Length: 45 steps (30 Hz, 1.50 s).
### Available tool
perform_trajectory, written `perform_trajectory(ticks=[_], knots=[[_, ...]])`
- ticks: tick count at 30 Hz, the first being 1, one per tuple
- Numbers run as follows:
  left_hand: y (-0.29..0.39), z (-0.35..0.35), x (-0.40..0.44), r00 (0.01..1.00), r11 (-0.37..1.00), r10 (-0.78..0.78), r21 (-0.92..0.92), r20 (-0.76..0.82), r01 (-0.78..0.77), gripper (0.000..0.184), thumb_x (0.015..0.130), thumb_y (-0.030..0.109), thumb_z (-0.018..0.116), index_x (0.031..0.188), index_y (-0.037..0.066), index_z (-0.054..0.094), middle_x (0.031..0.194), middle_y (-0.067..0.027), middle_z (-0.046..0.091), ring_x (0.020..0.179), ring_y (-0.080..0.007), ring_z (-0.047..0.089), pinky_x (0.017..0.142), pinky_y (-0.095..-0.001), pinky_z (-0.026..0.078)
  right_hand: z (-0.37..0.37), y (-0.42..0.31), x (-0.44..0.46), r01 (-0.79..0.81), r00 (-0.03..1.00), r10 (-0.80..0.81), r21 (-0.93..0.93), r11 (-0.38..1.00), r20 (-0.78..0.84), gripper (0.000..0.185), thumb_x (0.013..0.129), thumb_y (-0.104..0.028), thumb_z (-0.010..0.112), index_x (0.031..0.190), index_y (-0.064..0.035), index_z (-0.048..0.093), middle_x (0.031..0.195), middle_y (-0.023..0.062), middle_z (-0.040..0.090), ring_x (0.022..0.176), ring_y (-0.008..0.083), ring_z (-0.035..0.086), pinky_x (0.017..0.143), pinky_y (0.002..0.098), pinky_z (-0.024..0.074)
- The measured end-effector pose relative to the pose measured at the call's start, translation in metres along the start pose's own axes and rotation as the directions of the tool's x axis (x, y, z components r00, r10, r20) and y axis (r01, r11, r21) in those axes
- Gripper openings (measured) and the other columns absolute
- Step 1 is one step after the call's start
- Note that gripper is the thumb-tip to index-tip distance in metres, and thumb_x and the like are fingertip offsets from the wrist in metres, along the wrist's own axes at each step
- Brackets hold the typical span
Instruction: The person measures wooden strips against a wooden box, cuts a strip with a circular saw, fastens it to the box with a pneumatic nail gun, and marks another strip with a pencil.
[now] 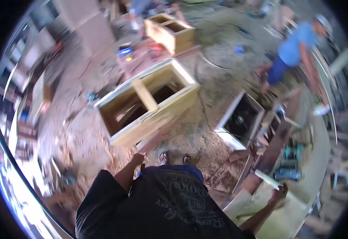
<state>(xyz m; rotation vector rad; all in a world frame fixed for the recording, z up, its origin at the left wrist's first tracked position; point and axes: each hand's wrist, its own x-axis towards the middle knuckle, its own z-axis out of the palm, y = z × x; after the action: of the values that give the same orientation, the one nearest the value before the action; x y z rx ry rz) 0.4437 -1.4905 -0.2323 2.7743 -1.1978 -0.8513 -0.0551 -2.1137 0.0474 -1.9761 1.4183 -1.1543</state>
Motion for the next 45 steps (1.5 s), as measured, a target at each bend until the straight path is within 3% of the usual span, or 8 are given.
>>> perform_trajectory(ticks=[5, 11, 16, 20, 29, 37, 41, 45], knots=[[0.058, 0.083, -0.077, 0.807, 0.63, -0.583, -0.575, 0.094, 0.522, 0.02, 0.081, 0.024, 0.056, 0.087, 0.009, 0.068, 0.082, -0.0069, 0.068, 0.076, -0.0237, 0.064, 0.068, -0.0406, 0.05, 0.193, -0.155, 0.04, -0.592, 0.619, 0.239, 0.245, 0.768, 0.748, 0.031, 0.086, -0.013, 0.059, 0.116, -0.0108, 0.056, 0.096, 0.0041, 0.057, 0.084, 0.0159, 0.056, 0.06, 0.0296, 0.0519], [0.187, 0.061, -0.212, 0.21, -0.367, -0.853, -0.834, 0.478, 0.412, 0.037, 0.083, 0.034, 0.052, 0.101, 0.006, 0.068, 0.092, -0.0177, 0.068, 0.089, -0.0296, 0.065, 0.078, -0.0383, 0.05, 0.36, -0.21, -0.09, -0.213, -0.039, -0.055, 0.046, 0.976, 0.998, 0.051, 0.083, 0.004, 0.046, 0.132, -0.0113, 0.042, 0.083, 0.0103, 0.062, 0.047, 0.0139, 0.052, 0.044, 0.0255, 0.0447], [0.285, 0.191, -0.276, 0.176, -0.123, -0.909, -0.645, 0.378, 0.754, 0.027, 0.079, 0.023, 0.051, 0.092, 0.009, 0.07, 0.096, -0.0197, 0.067, 0.084, -0.0346, 0.066, 0.076, -0.0415, 0.053, 0.416, -0.195, -0.213, 0.217, -0.654, 0.279, -0.18, 0.96, 0.703, 0.007, 0.085, -0.007, 0.059, 0.088, -0.0052, 0.053, 0.069, 0.0103, 0.06, 0.056, 0.0168, 0.059, 0.043, 0.028, 0.0442], [0.351, 0.219, -0.28, 0.159, -0.145, -0.856, -0.523, 0.493, 0.84, 0.025, 0.079, 0.019, 0.05, 0.088, 0.011, 0.072, 0.095, -0.0148, 0.068, 0.089, -0.028, 0.067, 0.078, -0.0409, 0.053, 0.437, -0.162, -0.293, 0.52, -0.842, 0.133, 0.722, 0.457, 0.523, 0.009, 0.084, -0.012, 0.061, 0.077, -0.0063, 0.06, 0.071, 0.0111, 0.063, 0.057, 0.0172, 0.061, 0.045, 0.03, 0.0442], [0.263, 0.212, -0.348, 0.006, -0.435, -0.844, -0.693, 0.536, 0.574, 0.03, 0.085, 0.021, 0.043, 0.096, 0.007, 0.066, 0.103, -0.0201, 0.064, 0.099, -0.0341, 0.062, 0.082, -0.0455, 0.05, 0.419, -0.293, -0.405, 0.679, -0.586, 0.384, 0.174, 0.713, 0.714, 0.011, 0.088, -0.007, 0.049, 0.092, 0.0011, 0.054, 0.077, 0.0107, 0.064, 0.053, 0.0174, 0.058, 0.045, 0.0324, 0.0483], [0.164, 0.207, -0.457, -0.076, -0.498, -0.8, -0.729, 0.595, -0.47, 0.032, 0.091, 0.031, 0.051, 0.094, 0.003, 0.068, 0.077, -0.0093, 0.07, 0.064, -0.0158, 0.067, 0.059, -0.0311, 0.053, 0.372, -0.361, -0.482, 0.764, -0.642, 0.392, 0.594, 0.252, 0.659, 0.033, 0.09, -0.03, 0.05, 0.097, -0.0003, 0.06, 0.085, 0.0077, 0.064, 0.074, 0.0228, 0.059, 0.067, 0.0392, 0.0473], [0.186, 0.21, -0.461, -0.468, -0.509, -0.654, -0.804, 0.594, -0.309, 0.046, 0.088, 0.049, 0.054, 0.084, 0.006, 0.071, 0.073, -0.0084, 0.068, 0.065, -0.0161, 0.064, 0.061, -0.0328, 0.048, 0.384, -0.378, -0.532, 0.756, -0.655, 0.39, 0.566, 0.328, 0.648, 0.036, 0.09, -0.036, 0.046, 0.091, -0.002, 0.059, 0.077, 0.007, 0.059, 0.067, 0.0224, 0.055, 0.06, 0.0389, 0.0455], [0.255, 0.179, -0.445, -0.241, -0.693, -0.434, -0.493, 0.868, -0.527, 0.062, 0.086, 0.061, 0.043, 0.078, 0.006, 0.071, 0.087, -0.0153, 0.069, 0.078, -0.025, 0.066, 0.074, -0.0364, 0.049, 0.397, -0.397, -0.593, 0.674, -0.707, 0.433, 0.719, 0.172, 0.559, 0.041, 0.091, -0.041, 0.042, 0.086, -0.0036, 0.057, 0.07, 0.0063, 0.055, 0.059, 0.022, 0.051, 0.054, 0.0387, 0.0438]])
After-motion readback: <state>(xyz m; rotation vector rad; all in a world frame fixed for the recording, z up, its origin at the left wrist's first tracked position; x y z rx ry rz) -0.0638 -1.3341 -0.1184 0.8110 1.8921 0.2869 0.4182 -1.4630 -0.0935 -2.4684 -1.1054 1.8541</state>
